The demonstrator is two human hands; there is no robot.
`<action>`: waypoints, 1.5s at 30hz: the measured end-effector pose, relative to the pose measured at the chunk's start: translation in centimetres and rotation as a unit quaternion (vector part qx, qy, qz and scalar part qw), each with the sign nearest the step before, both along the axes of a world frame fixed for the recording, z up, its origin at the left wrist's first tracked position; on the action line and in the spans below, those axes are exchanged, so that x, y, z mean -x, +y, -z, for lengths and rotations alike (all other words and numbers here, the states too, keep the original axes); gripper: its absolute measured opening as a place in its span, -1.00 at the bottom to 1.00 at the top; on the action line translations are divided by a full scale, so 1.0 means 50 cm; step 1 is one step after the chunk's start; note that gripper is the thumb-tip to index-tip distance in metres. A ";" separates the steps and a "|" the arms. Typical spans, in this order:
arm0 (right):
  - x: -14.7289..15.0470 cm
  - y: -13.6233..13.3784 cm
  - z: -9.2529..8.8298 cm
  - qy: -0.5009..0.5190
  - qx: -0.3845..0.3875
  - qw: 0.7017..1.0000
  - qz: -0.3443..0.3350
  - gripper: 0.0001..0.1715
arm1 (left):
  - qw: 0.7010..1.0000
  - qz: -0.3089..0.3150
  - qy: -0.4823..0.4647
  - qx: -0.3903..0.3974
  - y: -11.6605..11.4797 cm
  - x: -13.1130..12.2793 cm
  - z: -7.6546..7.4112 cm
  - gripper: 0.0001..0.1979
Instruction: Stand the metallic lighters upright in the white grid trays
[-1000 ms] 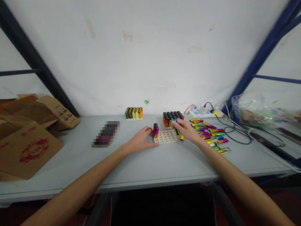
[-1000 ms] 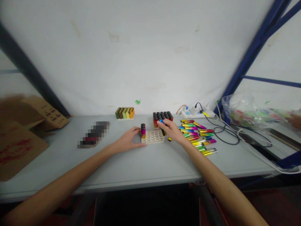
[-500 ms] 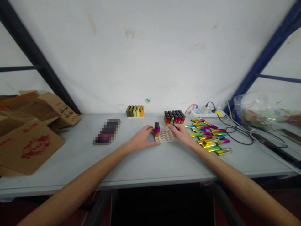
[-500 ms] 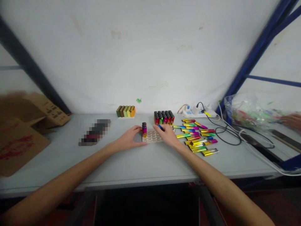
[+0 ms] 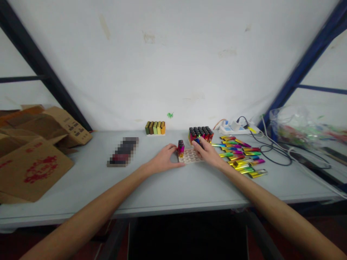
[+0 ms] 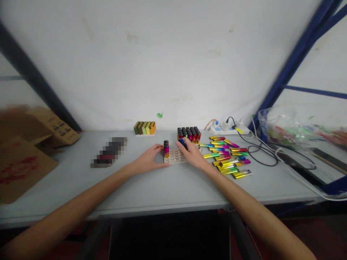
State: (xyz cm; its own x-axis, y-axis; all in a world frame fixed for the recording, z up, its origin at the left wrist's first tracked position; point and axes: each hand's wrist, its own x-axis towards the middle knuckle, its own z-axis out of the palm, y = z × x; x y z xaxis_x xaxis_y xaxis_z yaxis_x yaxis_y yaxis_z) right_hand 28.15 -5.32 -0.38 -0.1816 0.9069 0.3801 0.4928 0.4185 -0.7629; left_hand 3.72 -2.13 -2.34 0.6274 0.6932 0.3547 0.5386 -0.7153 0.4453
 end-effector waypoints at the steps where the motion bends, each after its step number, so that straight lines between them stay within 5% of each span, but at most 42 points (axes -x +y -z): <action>1: 0.000 -0.001 -0.002 -0.006 -0.007 1.000 -0.017 -0.58 | 1.000 0.002 -0.004 -0.001 -0.001 0.000 -0.001 -0.35; 6: 0.006 -0.009 -0.013 -0.087 -0.114 0.989 -0.037 -0.54 | 1.000 0.008 -0.020 -0.001 -0.004 -0.002 -0.002 -0.39; 18: 0.020 -0.012 -0.005 -0.157 -0.058 0.985 -0.038 -0.49 | 1.000 0.008 -0.020 0.011 -0.004 -0.010 0.000 -0.38; 24: 0.037 -0.004 0.007 -0.271 -0.092 0.956 -0.056 -0.70 | 1.000 0.014 -0.024 0.004 -0.007 -0.012 -0.004 -0.43; 29: 0.040 -0.011 -0.004 -0.320 -0.102 0.939 -0.076 -0.67 | 1.000 0.016 -0.016 0.002 -0.004 -0.010 -0.002 -0.40; 33: -0.016 0.000 -0.031 -0.277 -0.095 0.951 -0.099 -0.59 | 1.000 0.008 -0.006 0.003 -0.002 -0.007 -0.002 -0.35; 36: -0.092 0.019 -0.046 -0.280 -0.113 0.952 -0.051 -0.67 | 1.000 0.003 -0.003 0.008 -0.002 -0.004 -0.005 -0.34; 41: -0.202 0.039 -0.043 -0.315 -0.023 0.946 -0.071 -0.70 | 1.000 -0.002 0.007 0.008 0.001 0.002 -0.007 -0.32; 45: -0.223 0.046 -0.033 -0.298 0.020 0.950 -0.088 -0.67 | 1.000 -0.004 0.003 -0.001 0.004 0.006 -0.004 -0.34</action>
State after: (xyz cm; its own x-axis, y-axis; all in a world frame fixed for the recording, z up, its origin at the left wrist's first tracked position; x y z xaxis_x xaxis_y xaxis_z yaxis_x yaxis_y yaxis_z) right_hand 39.31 -3.04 1.29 -0.5042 0.8542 0.1273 0.7677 0.5108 -0.3869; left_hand 3.43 -1.94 -2.12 0.6242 0.6970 0.3529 0.5468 -0.7124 0.4399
